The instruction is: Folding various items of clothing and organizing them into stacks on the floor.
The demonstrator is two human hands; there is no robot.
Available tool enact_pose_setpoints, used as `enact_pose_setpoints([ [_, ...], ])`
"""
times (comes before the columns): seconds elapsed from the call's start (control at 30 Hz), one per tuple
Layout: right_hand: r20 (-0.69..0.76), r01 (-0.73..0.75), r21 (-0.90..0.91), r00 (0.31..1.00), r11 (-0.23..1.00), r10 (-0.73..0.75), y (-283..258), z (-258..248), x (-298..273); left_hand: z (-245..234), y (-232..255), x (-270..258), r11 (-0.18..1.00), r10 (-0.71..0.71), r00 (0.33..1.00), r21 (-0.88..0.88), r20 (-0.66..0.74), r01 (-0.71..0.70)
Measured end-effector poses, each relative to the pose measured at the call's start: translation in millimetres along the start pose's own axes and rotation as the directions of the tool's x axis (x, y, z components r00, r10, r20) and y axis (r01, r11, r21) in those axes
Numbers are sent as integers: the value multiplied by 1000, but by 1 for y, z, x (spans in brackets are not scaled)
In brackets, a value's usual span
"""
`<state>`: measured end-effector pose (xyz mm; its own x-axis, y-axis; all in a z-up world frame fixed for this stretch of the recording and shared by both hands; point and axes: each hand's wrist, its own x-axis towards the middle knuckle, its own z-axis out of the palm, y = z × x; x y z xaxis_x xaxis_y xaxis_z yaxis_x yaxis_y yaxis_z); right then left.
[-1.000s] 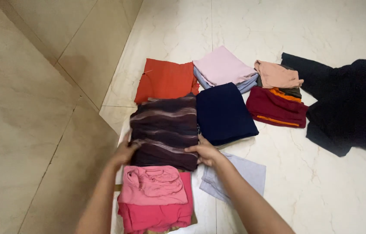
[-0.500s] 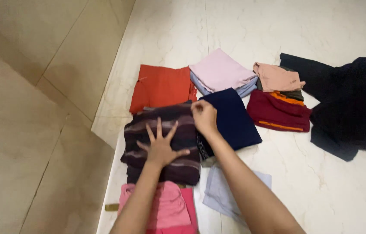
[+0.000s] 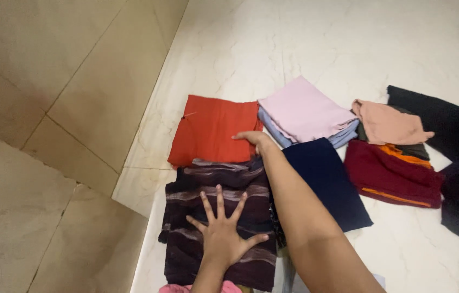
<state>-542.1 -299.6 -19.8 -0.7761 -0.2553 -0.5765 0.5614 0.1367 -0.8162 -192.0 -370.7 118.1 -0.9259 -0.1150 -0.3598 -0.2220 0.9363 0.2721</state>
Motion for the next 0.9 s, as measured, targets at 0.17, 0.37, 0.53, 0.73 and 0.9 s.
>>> enact_pose_setpoints([
  [0.17,252,-16,336,965,942,-74,-43,25,-4,4,-5,9,1000,19,1000,-17,3,-19],
  [0.37,350,102,504,884,858,-310,-159,76,-130,9,-14,35,995,50,987,-73,-150,-61],
  [0.53,465,274,578,663,768,-587,-205,76,-232,1,-17,76,998,30,987,-55,-157,-39],
  [0.73,74,304,572,906,762,-417,-83,46,-272,18,-26,104,950,157,913,-197,-378,-244],
  [0.9,65,272,326,949,905,-308,45,32,-238,71,-63,111,966,131,920,-159,-370,-202],
])
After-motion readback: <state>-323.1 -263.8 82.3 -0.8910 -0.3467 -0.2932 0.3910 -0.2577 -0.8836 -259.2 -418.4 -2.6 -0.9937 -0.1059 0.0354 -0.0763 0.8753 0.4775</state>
